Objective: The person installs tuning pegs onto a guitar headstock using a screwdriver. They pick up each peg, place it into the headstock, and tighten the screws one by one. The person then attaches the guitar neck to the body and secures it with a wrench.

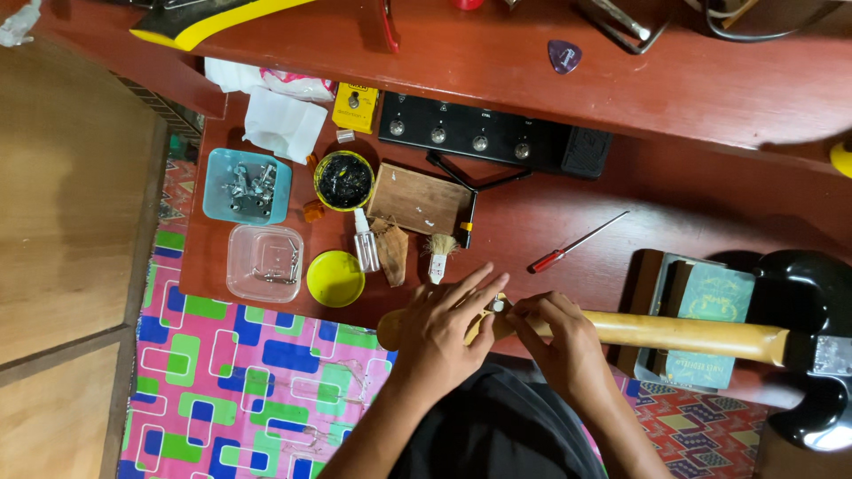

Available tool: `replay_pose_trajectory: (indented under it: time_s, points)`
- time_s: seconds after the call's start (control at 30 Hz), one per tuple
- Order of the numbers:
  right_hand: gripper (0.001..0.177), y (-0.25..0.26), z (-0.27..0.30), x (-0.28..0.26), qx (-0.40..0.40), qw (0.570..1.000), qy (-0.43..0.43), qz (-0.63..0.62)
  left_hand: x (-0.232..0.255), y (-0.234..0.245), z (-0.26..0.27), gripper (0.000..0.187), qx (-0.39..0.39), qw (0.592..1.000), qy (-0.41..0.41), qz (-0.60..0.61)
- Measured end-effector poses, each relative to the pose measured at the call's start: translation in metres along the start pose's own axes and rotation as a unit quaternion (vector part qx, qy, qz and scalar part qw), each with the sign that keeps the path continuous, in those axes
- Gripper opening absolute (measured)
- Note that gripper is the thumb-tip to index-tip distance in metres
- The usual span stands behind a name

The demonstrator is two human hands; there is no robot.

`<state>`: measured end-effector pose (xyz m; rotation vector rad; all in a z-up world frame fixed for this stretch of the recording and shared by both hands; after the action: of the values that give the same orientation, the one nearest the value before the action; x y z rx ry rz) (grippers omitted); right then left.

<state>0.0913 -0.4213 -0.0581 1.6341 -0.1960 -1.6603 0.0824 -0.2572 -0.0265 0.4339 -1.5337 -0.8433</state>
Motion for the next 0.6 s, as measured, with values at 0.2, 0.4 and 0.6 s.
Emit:
replay_pose_trajectory:
  time_s: [0.2,0.4,0.6]
  points:
    - [0.012,0.001,0.001,-0.006,-0.021,0.999,0.025,0.01,-0.025,-0.026,-0.014,0.041,-0.087,0.986,-0.034,0.136]
    - [0.013,-0.003,0.002,0.001,-0.019,0.999,0.021,0.034,-0.017,-0.008,-0.017,0.036,-0.066,0.989,-0.02,0.129]
    - [0.011,-0.003,0.0,-0.004,-0.01,0.998,0.028,0.051,-0.023,-0.012,-0.017,0.037,-0.063,0.993,0.014,0.102]
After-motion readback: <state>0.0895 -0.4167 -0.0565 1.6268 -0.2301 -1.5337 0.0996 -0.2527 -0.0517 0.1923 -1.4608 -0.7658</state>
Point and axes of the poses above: each hand's wrist, its own z-axis away from the middle knuckle, its own y-axis out of the back of the hand, x = y × z, the point moved 7 cm from there along -z, towards the middle knuckle, and after that the axes turned 5 degrees about -x, right-handed, at the moved point
